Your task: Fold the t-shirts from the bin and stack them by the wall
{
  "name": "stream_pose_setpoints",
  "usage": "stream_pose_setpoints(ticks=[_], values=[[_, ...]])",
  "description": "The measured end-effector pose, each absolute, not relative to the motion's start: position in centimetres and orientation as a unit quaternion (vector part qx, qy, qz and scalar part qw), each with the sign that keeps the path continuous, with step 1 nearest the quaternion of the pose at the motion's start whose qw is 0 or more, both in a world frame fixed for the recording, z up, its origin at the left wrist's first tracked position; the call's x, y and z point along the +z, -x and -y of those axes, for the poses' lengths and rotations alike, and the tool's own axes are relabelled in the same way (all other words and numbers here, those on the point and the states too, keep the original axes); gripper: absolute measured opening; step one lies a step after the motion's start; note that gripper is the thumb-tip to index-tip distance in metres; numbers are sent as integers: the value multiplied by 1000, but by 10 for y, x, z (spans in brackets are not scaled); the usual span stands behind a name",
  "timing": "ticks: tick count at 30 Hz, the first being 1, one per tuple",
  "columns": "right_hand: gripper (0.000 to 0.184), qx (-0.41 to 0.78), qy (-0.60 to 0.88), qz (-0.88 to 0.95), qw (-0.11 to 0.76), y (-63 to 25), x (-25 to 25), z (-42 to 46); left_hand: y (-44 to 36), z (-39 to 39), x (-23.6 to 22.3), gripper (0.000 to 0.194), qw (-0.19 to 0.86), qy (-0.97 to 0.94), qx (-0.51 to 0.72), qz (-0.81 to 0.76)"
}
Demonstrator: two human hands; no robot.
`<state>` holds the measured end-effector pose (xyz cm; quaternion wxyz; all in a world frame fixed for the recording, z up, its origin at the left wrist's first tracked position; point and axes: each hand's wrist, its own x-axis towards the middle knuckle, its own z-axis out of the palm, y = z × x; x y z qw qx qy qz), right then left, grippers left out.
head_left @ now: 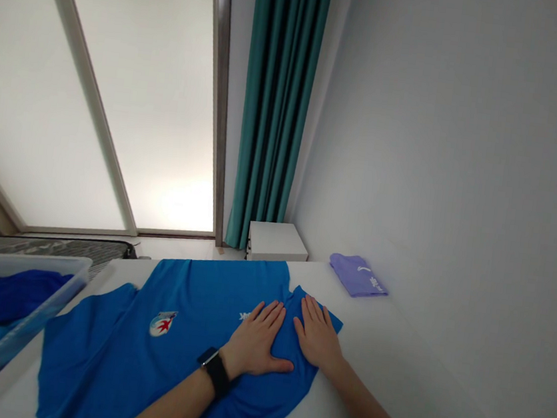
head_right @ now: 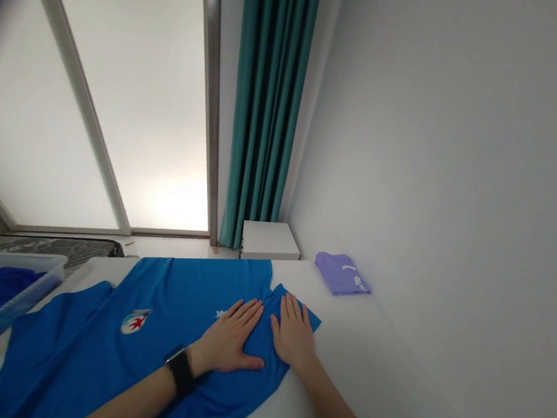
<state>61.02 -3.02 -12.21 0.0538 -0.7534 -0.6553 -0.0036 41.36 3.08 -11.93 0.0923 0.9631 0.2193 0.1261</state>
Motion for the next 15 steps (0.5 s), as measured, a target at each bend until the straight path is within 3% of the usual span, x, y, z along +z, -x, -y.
stream_pose_setpoints(ticks=[10, 15], values=[[70, 25, 717, 695, 44, -628, -118, 28, -414, -31, -120, 106, 88, -960, 127, -234], [72, 23, 718, 695, 31, -630, -123, 26, -412, -1, -100, 82, 83, -955, 114, -262]])
